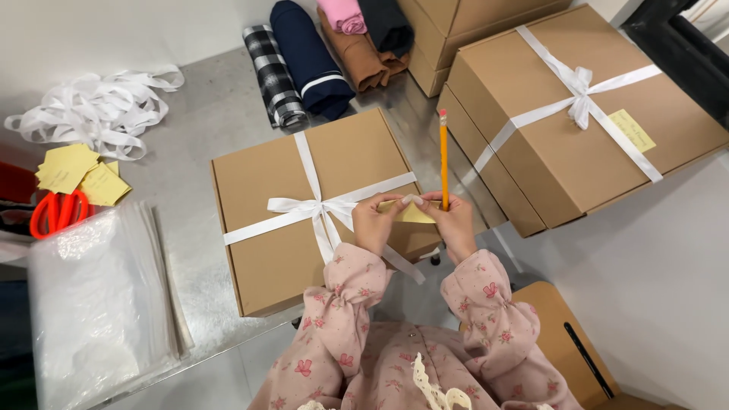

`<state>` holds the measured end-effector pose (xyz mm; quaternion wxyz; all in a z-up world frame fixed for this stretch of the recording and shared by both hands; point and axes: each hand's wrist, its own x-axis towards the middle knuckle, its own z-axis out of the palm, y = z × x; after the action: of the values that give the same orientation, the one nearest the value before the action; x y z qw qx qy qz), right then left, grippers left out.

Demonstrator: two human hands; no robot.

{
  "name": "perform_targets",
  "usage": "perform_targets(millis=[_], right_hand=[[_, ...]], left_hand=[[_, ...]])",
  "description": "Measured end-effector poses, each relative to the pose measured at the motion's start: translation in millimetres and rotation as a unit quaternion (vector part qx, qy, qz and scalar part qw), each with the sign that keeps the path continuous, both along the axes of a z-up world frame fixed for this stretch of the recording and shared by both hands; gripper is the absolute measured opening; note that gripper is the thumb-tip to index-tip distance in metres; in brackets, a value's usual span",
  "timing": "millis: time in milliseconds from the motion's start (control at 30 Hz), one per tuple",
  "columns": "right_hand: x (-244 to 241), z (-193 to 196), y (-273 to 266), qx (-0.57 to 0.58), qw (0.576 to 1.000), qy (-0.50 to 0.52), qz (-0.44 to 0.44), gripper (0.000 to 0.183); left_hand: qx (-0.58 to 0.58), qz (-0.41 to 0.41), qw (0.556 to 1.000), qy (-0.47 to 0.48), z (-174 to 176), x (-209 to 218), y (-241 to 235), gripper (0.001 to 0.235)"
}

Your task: The person ties a white ribbon around a cardboard box and then writes on a yellow sticky note with a pencil before placing it on the box.

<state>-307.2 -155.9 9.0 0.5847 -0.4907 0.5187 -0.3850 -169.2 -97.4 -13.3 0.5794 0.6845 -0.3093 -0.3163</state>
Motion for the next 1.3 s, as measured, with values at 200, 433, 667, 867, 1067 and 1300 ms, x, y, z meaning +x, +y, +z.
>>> perform_targets(millis=[200, 433, 667, 867, 1067, 1300], right_hand=[[-43.4, -47.8, -73.8, -0.103, 0.986, 0.118, -0.049, 0.019], [61.3, 36.8, -16.0, -0.133, 0.968, 0.097, 0.188, 0.027], [96.1, 12.7, -44.8, -0.21, 0.917, 0.144, 0.306, 0.013], [182.2, 8.9, -5.7, -0.172, 0.903, 0.082, 0.386, 0.024], [239.3, 15.3, -20.1, -0.144, 0.888, 0.105, 0.423, 0.02], [295.7, -8.9, -54.4, -0.183, 0.852, 0.183, 0.456, 0.025]], left_hand=[[-0.067, 0.177, 0.982, 0.001, -9.3, 93.3, 34.2, 0.011], [-0.017, 0.069, 0.997, -0.016, -6.8, 78.9, 12.1, 0.013], [-0.01, 0.169, 0.98, 0.106, 16.6, 145.7, 78.3, 0.021], [0.017, 0.182, 0.979, 0.086, 10.0, 177.1, 87.9, 0.018], [-0.024, 0.179, 0.975, 0.132, 7.1, 218.7, 76.2, 0.022], [-0.108, 0.332, 0.932, 0.095, -37.9, 325.1, 126.5, 0.012]])
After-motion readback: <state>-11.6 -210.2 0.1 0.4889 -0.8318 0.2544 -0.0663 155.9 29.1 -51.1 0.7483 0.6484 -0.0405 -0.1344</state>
